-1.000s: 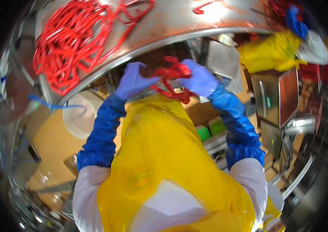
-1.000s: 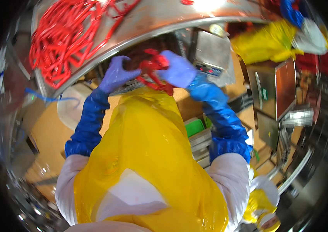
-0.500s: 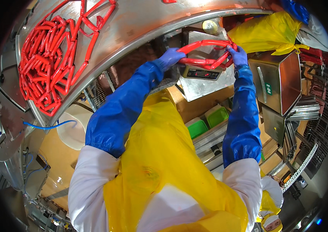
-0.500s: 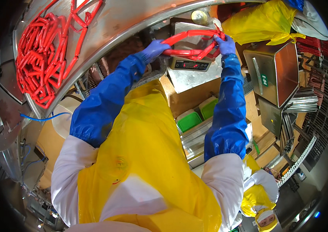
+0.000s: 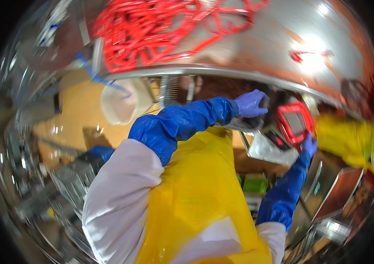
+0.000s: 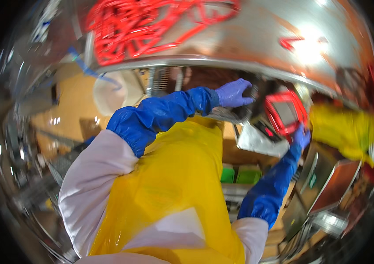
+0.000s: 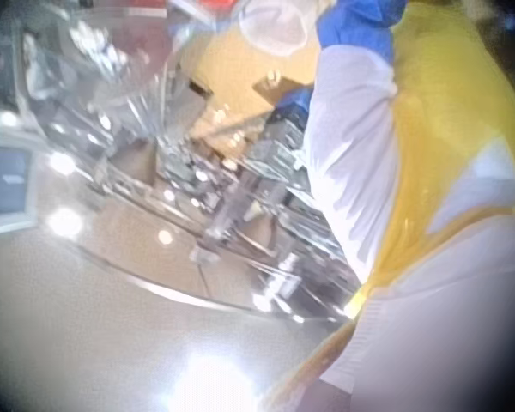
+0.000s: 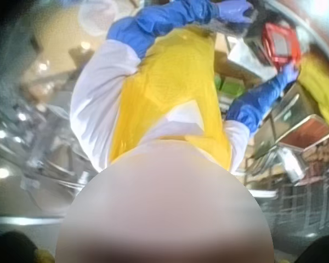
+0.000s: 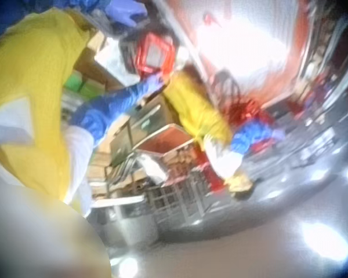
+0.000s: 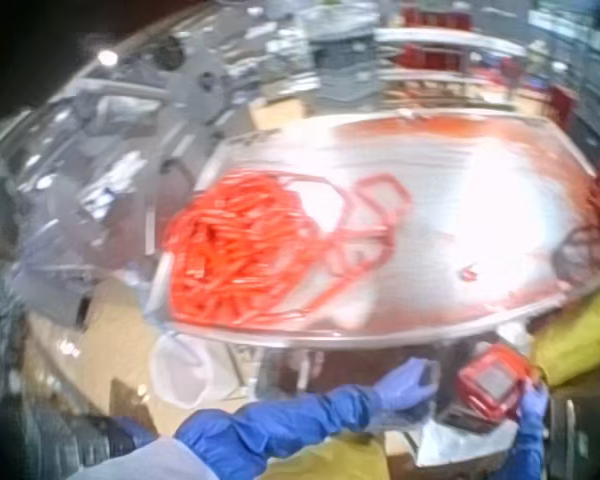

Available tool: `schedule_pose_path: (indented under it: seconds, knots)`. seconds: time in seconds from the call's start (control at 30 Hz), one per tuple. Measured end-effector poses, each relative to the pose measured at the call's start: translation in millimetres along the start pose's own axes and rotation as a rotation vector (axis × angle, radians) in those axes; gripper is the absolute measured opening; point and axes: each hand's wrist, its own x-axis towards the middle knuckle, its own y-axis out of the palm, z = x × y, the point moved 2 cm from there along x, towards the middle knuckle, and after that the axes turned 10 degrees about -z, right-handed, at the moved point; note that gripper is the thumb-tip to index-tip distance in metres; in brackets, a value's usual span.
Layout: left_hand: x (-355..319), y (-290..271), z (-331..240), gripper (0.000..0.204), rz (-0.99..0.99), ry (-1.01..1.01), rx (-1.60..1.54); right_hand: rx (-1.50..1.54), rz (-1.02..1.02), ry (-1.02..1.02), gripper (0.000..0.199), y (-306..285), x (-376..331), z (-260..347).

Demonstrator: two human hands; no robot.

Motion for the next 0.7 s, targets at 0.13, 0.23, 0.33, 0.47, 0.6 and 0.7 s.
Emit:
schedule_pose_path:
  seconds: [0.13, 0.23, 0.33, 0.47, 0.6, 0.7]
  knots:
    - [-56.4, -183.1, 69.7, 0.051, -0.533, -0.047, 0.338, -0.111, -0.482, -0.462, 0.053, -26.0, -43.9, 46.0]
    - [-92.1, -344.3, 131.7, 0.059, -0.892, -0.257, 0.508, 0.127, 0.010, -0.374, 0.035, 16.6, -83.3, 57.7]
    - [-138.9, -419.4, 220.2, 0.044, -0.562, -0.552, 0.812, 0.444, 0.748, -0.258, 0.027, 94.7, -230.6, 185.7]
    - [-123.0, -422.9, 200.1, 0.035, -0.487, -0.326, 0.703, 0.341, 1.175, -0.327, 0.043, 148.2, -398.8, 335.1]
    - [-110.9, -373.7, 89.0, 0.037, -0.498, -0.351, 0.043, 0.653, 1.208, -0.456, 0.040, 237.9, -466.9, 393.9]
    - [-123.5, -351.7, 84.0, 0.035, -0.349, -0.079, -0.166, 0.554, 1.091, -0.579, 0.036, 257.0, -465.0, 408.4]
